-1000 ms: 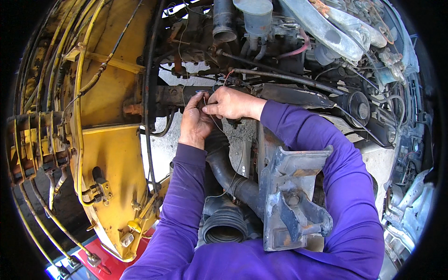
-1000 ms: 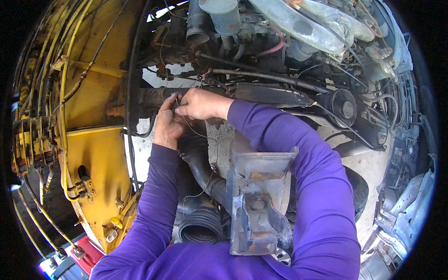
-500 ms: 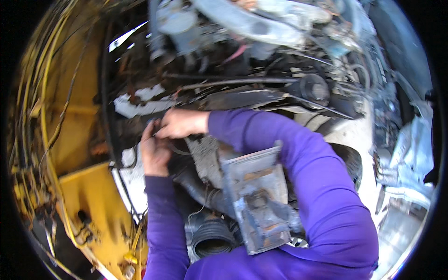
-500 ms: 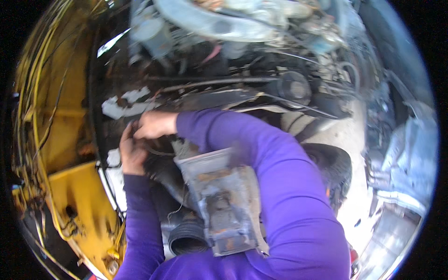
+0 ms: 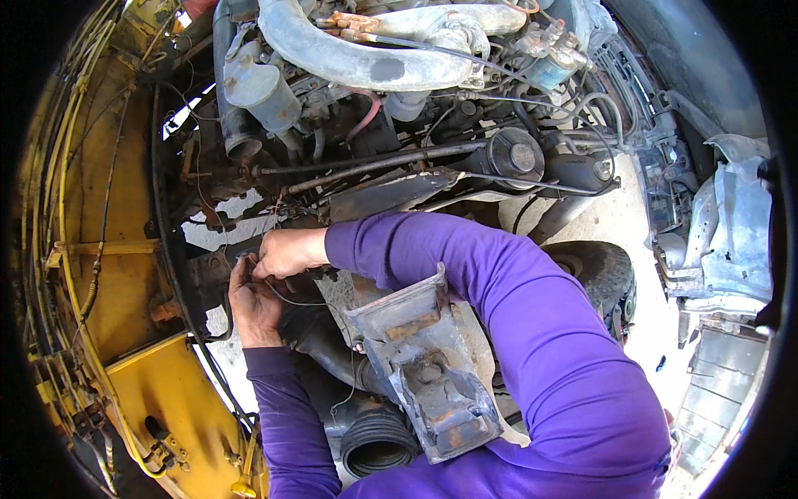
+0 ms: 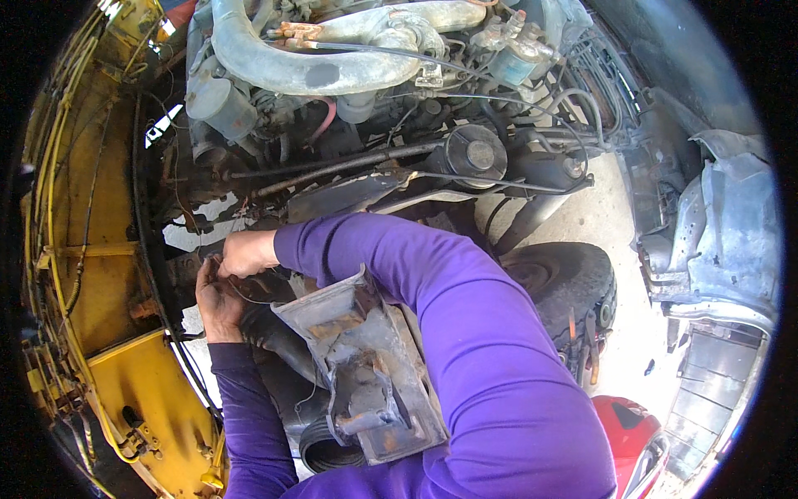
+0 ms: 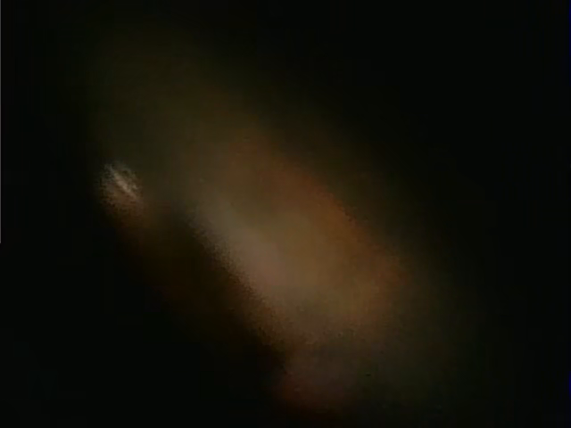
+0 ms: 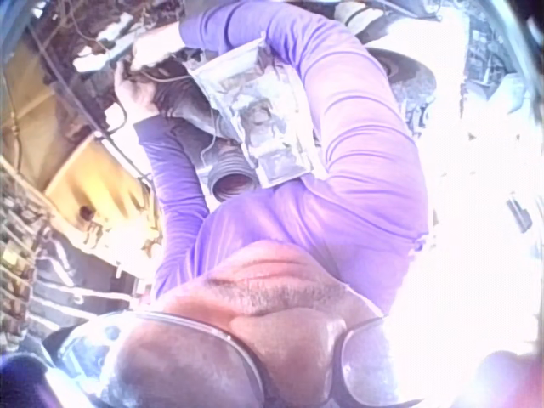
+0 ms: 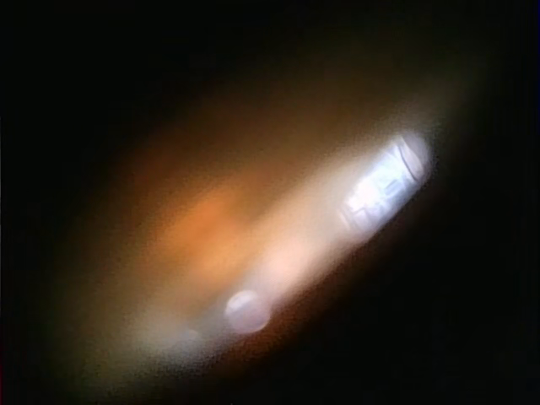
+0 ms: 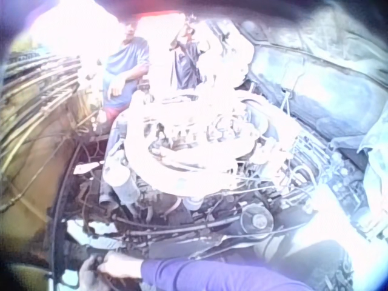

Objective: The person works on a vehicle's engine wiring, stripping and twisting wires, then wrapping connections with electrical tape. The person handles a small black component and continues to secure the wiring.

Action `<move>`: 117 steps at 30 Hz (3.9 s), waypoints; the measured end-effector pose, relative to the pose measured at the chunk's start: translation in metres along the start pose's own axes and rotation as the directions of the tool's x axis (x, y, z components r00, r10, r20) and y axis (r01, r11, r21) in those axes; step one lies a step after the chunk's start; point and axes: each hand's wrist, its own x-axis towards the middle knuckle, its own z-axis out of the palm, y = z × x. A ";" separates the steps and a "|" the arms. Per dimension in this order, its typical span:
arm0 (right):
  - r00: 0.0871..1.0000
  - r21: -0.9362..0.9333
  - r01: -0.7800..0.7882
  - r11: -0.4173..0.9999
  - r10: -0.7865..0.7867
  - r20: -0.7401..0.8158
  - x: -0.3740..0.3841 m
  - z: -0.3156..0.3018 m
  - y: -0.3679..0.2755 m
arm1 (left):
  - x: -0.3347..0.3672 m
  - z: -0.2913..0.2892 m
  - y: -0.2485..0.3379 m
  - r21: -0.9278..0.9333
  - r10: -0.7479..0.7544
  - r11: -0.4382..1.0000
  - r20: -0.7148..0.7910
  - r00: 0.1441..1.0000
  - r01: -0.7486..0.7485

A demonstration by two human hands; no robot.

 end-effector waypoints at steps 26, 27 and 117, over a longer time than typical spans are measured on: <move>0.950 -0.168 0.290 0.942 -0.262 0.170 -0.023 -0.008 -0.020 | 0.011 -0.013 0.005 0.011 -0.045 0.999 -0.044 0.998 0.045; 0.950 -0.175 0.294 0.940 -0.267 0.161 -0.022 -0.008 -0.019 | 0.012 -0.014 0.005 -0.011 -0.044 0.999 -0.047 0.998 0.044; 0.985 -0.126 0.141 0.982 -0.127 0.116 -0.014 -0.011 -0.015 | 0.006 0.002 -0.007 -0.123 -0.041 0.992 0.013 0.999 0.043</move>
